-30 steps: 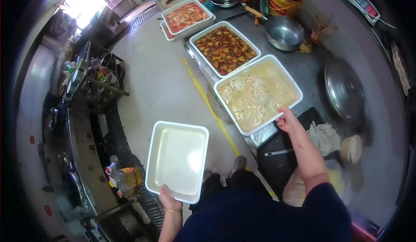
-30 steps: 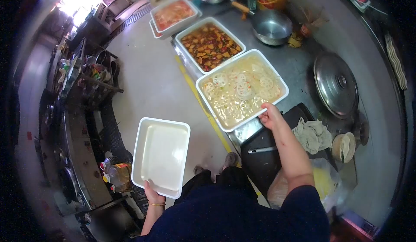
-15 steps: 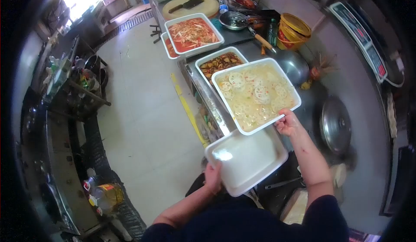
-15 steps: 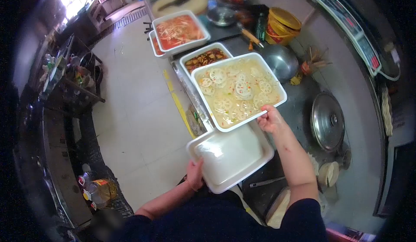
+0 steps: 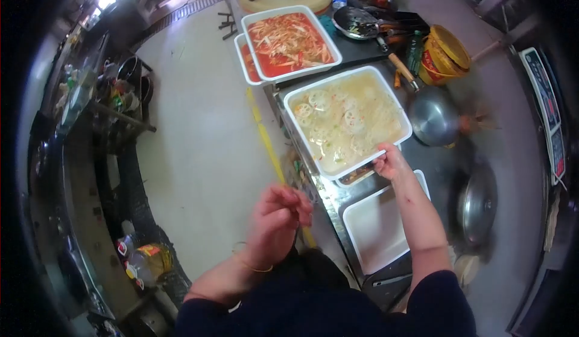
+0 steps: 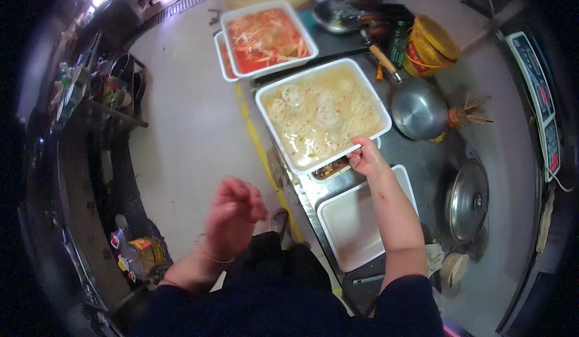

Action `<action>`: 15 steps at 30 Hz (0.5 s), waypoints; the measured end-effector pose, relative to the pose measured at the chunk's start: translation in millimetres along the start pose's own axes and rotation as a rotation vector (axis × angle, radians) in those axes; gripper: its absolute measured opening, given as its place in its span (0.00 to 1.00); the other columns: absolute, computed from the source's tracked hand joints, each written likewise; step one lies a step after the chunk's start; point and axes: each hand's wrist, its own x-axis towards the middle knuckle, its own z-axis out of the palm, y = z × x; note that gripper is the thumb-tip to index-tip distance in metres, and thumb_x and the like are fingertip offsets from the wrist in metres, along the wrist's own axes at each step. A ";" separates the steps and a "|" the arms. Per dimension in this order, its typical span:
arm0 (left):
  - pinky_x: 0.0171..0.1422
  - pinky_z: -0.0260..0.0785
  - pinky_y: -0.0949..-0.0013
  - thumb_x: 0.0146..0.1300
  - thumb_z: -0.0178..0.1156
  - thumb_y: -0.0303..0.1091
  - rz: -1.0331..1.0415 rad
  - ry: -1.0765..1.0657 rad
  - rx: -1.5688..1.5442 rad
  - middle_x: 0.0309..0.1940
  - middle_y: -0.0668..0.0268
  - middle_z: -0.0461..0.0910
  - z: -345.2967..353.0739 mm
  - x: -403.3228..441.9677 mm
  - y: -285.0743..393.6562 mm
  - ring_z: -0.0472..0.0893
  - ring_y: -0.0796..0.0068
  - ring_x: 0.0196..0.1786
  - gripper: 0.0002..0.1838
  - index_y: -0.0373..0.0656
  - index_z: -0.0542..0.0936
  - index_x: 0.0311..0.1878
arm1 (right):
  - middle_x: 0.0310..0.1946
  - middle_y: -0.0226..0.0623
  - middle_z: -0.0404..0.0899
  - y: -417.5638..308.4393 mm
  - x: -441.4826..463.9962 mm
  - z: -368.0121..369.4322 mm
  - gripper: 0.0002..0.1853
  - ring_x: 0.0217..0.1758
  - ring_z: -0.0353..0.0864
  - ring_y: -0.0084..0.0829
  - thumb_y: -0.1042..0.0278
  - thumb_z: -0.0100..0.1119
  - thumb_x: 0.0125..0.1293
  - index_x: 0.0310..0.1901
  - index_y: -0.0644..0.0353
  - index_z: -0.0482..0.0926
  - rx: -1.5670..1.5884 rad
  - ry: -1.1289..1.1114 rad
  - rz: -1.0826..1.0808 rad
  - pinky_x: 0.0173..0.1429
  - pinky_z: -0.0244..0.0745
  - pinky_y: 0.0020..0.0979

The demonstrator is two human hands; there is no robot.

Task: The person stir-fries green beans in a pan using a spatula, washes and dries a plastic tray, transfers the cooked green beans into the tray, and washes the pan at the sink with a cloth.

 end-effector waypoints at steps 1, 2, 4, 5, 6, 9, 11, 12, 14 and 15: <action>0.38 0.68 0.68 0.61 0.59 0.41 -0.006 -0.141 -0.091 0.35 0.60 0.74 28.7 4.3 30.7 0.75 0.71 0.36 0.15 0.48 0.67 0.46 | 0.12 0.25 0.70 -0.1 5.0 -1.9 0.12 0.14 0.73 0.21 0.63 0.55 0.60 0.20 0.51 0.70 0.010 -0.022 0.012 0.13 0.66 0.19; 0.41 0.68 0.69 0.59 0.61 0.45 -0.001 -0.258 -0.226 0.38 0.57 0.74 50.9 1.4 49.8 0.74 0.70 0.37 0.22 0.45 0.66 0.49 | 0.11 0.24 0.70 1.4 9.9 -4.1 0.12 0.14 0.73 0.22 0.62 0.55 0.60 0.21 0.51 0.70 0.027 -0.007 0.017 0.13 0.67 0.19; 0.40 0.68 0.70 0.58 0.61 0.45 -0.030 -0.470 -0.430 0.37 0.58 0.74 82.0 -0.2 67.1 0.75 0.70 0.36 0.22 0.44 0.66 0.49 | 0.11 0.24 0.68 0.1 18.8 -7.7 0.11 0.13 0.72 0.23 0.61 0.55 0.61 0.23 0.53 0.72 0.052 0.022 0.016 0.13 0.67 0.19; 0.40 0.68 0.70 0.58 0.61 0.45 -0.046 -0.552 -0.501 0.37 0.58 0.74 93.9 -3.3 69.0 0.75 0.71 0.36 0.23 0.44 0.67 0.49 | 0.13 0.25 0.68 -1.6 17.4 -6.6 0.15 0.13 0.72 0.23 0.56 0.56 0.63 0.23 0.53 0.71 0.021 0.058 0.003 0.14 0.69 0.21; 0.39 0.68 0.70 0.58 0.62 0.46 -0.067 -0.620 -0.567 0.37 0.58 0.74 103.0 -6.8 66.2 0.75 0.71 0.36 0.23 0.44 0.67 0.49 | 0.14 0.25 0.69 -0.5 9.9 -3.5 0.15 0.14 0.72 0.23 0.54 0.57 0.64 0.25 0.53 0.71 0.005 0.080 -0.034 0.15 0.69 0.21; 0.38 0.67 0.71 0.57 0.62 0.46 -0.098 -0.736 -0.696 0.36 0.59 0.74 124.7 -19.8 49.9 0.75 0.71 0.34 0.24 0.43 0.67 0.50 | 0.20 0.27 0.70 8.9 -31.1 18.3 0.17 0.17 0.71 0.22 0.46 0.57 0.65 0.37 0.52 0.71 -0.037 0.282 -0.242 0.19 0.70 0.22; 0.36 0.67 0.71 0.57 0.63 0.46 -0.087 -0.760 -0.742 0.36 0.59 0.74 135.6 -30.9 41.3 0.75 0.71 0.34 0.24 0.43 0.67 0.50 | 0.20 0.25 0.68 26.4 -44.9 -2.0 0.17 0.17 0.69 0.21 0.49 0.56 0.68 0.47 0.51 0.70 -0.080 0.263 -0.396 0.19 0.67 0.23; 0.36 0.67 0.71 0.57 0.63 0.47 -0.076 -0.763 -0.748 0.36 0.59 0.74 140.6 -38.7 38.0 0.75 0.72 0.33 0.25 0.43 0.68 0.50 | 0.20 0.25 0.67 44.0 -58.4 -3.4 0.16 0.17 0.68 0.20 0.52 0.55 0.69 0.49 0.53 0.71 -0.122 0.292 -0.505 0.18 0.66 0.23; 0.35 0.67 0.72 0.57 0.63 0.47 -0.041 -0.772 -0.744 0.35 0.60 0.74 148.7 -59.2 32.8 0.75 0.72 0.33 0.25 0.42 0.68 0.50 | 0.20 0.25 0.66 75.1 -84.4 -0.9 0.15 0.17 0.66 0.18 0.57 0.53 0.71 0.52 0.56 0.71 -0.186 0.311 -0.655 0.18 0.63 0.22; 0.34 0.67 0.72 0.56 0.64 0.47 -0.017 -0.771 -0.742 0.35 0.60 0.74 151.7 -71.4 30.3 0.75 0.72 0.32 0.26 0.42 0.68 0.51 | 0.20 0.25 0.66 92.1 -98.5 -0.7 0.14 0.16 0.66 0.17 0.61 0.51 0.72 0.53 0.58 0.71 -0.213 0.311 -0.686 0.17 0.63 0.21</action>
